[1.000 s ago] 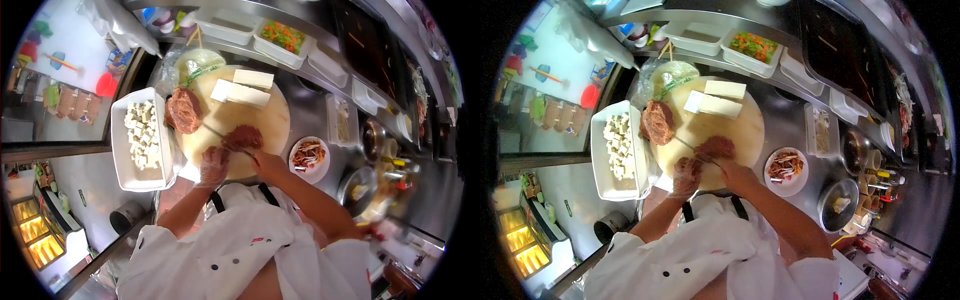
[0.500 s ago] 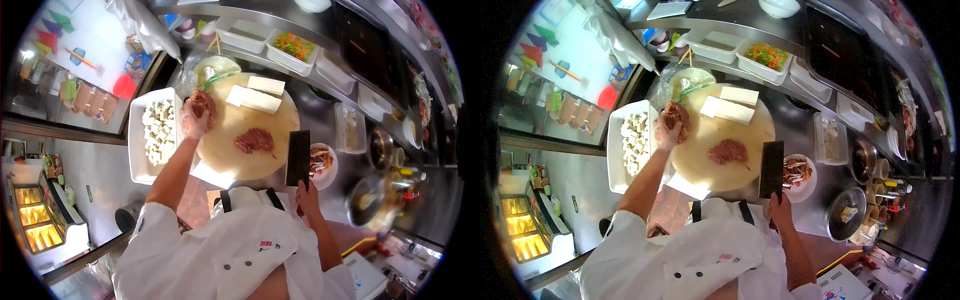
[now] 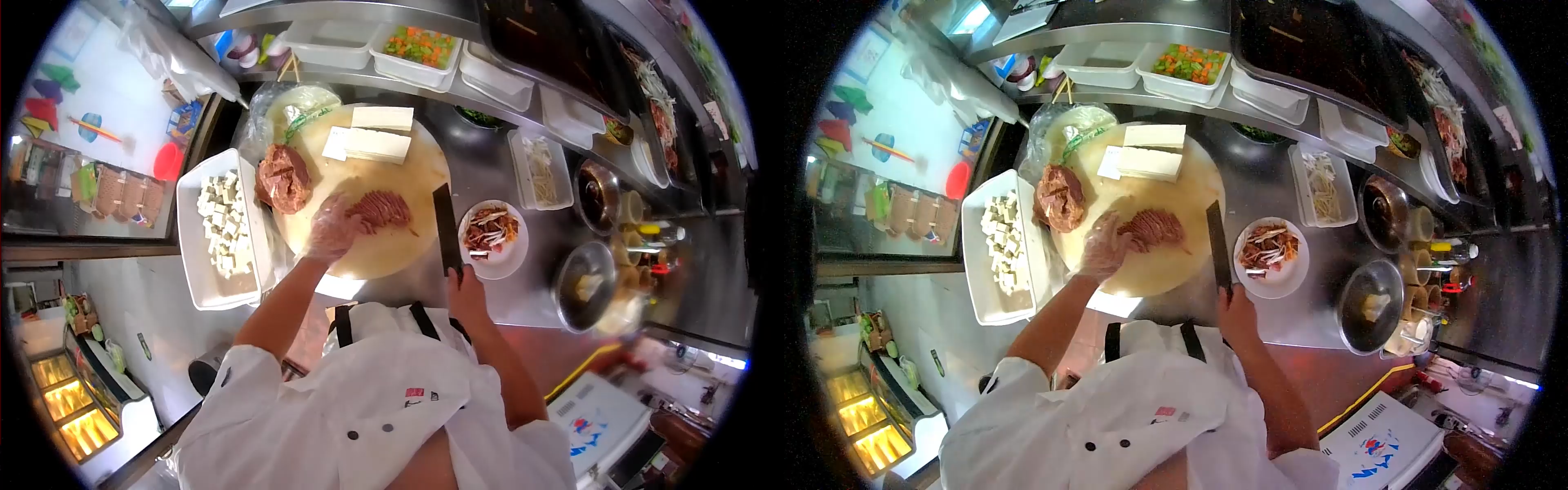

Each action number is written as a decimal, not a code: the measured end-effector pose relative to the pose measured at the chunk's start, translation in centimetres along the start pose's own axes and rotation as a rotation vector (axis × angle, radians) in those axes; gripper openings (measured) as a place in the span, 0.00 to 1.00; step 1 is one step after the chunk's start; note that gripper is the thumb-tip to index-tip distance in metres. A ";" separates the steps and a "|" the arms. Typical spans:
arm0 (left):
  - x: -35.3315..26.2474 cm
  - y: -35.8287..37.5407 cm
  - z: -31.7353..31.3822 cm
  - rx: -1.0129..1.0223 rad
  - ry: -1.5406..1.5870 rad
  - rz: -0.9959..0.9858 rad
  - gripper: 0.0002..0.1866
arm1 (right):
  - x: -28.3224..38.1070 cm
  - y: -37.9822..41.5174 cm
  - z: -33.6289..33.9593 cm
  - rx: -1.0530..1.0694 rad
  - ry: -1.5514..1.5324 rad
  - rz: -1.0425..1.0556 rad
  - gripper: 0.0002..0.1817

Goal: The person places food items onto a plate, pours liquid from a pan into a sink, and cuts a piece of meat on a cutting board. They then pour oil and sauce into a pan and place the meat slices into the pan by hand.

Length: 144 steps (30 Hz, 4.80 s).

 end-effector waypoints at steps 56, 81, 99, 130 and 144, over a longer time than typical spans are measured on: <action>-27.9 7.0 -12.3 0.310 0.169 -0.390 0.09 | -20.9 9.8 12.2 -0.012 -0.573 -0.082 0.14; -59.6 -3.1 -42.9 0.491 -0.230 -0.231 0.16 | -54.8 30.5 30.9 -0.592 -1.083 -0.324 0.13; -41.5 -1.1 -38.7 0.739 0.995 0.656 0.07 | -49.8 19.6 38.7 -0.506 -0.800 -0.254 0.13; -58.3 7.9 -32.2 0.299 0.954 0.804 0.11 | -55.7 8.4 50.1 -0.723 -0.124 0.191 0.12; -56.1 6.6 -32.8 0.440 1.043 0.744 0.09 | -46.5 15.6 52.7 -0.755 -0.193 0.077 0.10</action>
Point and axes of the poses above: each hand's wrist, its own y-axis away from the middle knuckle, its own z-axis out of the back of the hand, x = y × z, the point moved 5 cm from there along -y, towards the middle knuckle, and after that the axes turned 7 degrees about x, right-handed, at the moved point
